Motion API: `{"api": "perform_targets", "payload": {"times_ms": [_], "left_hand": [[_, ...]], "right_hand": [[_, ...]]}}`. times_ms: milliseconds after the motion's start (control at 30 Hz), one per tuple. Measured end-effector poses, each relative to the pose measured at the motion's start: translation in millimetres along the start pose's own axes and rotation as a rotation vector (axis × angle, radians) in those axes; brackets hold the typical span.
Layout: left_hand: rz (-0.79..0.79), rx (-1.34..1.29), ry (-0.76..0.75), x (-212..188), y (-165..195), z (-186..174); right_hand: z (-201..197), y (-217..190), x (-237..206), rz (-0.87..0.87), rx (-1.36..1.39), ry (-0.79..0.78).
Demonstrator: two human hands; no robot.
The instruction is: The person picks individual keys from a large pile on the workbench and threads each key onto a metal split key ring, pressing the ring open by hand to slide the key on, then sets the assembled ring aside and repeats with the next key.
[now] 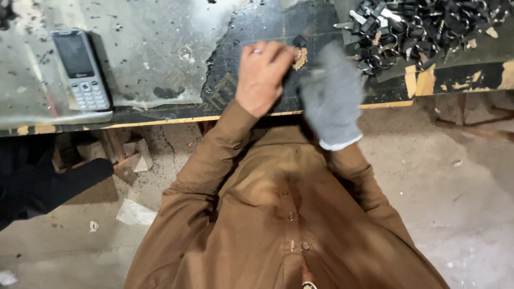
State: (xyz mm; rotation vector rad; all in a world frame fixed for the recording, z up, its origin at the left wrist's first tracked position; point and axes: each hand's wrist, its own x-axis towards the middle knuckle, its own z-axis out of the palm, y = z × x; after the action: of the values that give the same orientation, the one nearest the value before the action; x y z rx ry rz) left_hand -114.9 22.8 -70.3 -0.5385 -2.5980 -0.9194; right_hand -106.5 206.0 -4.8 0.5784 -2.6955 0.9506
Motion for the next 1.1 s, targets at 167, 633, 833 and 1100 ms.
{"api": "perform_targets", "payload": {"times_ms": [167, 633, 833, 1100], "left_hand": [[-0.153, -0.003, 0.127, -16.7, 9.3, 6.3], [-0.269, -0.151, 0.21, -8.2, 7.0, 7.6], [-0.223, -0.132, 0.191, -8.3, 1.6, 6.0], [-0.177, -0.111, 0.246, -2.8, 6.2, -12.7]], "right_hand": [[7.6, -5.4, -4.9, 0.049, -0.004, -0.118], [7.0, -12.0, 38.7, -0.086, -0.004, -0.189], [3.9, -12.1, 38.4, -0.112, 0.07, -0.117], [17.9, -23.3, 48.2, -0.152, -0.151, -0.167]]}}
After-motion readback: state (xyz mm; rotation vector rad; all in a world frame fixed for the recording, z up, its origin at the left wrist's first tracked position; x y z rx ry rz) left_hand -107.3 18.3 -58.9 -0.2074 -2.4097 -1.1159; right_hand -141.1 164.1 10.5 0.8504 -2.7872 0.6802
